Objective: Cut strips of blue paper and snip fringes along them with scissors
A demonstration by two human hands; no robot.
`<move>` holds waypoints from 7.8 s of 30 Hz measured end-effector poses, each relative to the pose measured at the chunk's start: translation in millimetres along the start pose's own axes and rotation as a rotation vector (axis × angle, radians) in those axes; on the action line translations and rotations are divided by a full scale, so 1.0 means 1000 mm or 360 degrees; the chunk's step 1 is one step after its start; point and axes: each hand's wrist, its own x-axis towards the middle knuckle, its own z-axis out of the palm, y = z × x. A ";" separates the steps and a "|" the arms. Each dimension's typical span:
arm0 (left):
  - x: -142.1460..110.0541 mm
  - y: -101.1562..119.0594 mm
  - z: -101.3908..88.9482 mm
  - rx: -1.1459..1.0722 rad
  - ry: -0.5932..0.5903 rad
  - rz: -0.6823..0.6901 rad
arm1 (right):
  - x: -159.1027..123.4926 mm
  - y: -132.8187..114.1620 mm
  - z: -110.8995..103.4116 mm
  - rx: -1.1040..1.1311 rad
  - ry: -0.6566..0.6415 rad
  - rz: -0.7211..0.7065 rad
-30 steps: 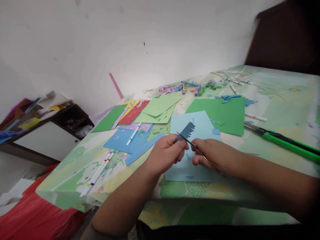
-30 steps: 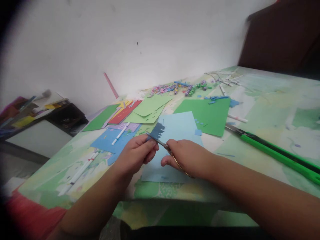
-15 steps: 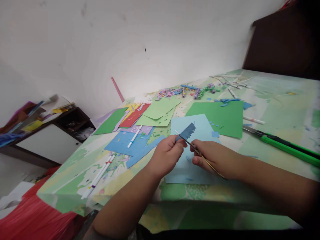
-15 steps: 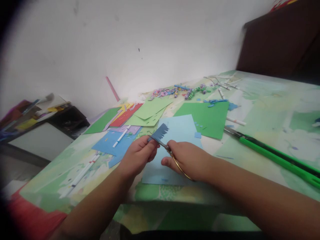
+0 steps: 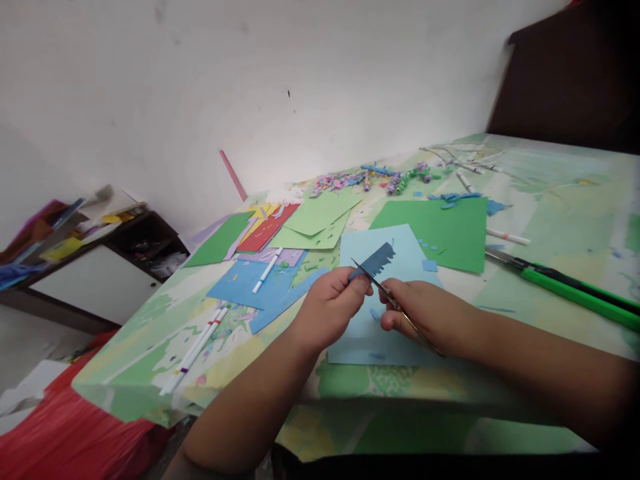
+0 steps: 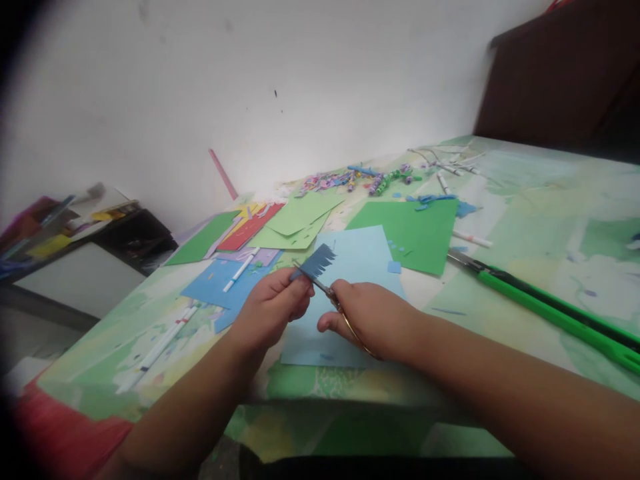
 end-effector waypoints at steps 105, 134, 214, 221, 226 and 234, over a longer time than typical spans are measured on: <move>0.003 -0.008 0.003 -0.0098 -0.0091 0.0037 | -0.002 0.006 -0.001 -0.0170 0.0119 -0.0009; 0.001 -0.007 0.004 0.0203 0.0041 0.0016 | -0.001 0.005 -0.002 0.0052 -0.0058 -0.0018; -0.004 0.001 0.011 0.0471 0.0238 0.0311 | -0.004 0.001 0.000 0.0137 0.0048 -0.0077; -0.003 -0.001 0.010 0.0447 0.0229 0.0285 | -0.003 -0.001 -0.001 0.0094 0.0055 -0.0005; -0.003 -0.002 0.009 0.0401 0.0267 0.0291 | -0.003 0.000 0.000 0.0138 0.0077 -0.0032; -0.002 -0.002 0.010 0.0573 0.0272 0.0444 | -0.003 0.000 0.001 0.0111 0.0085 -0.0029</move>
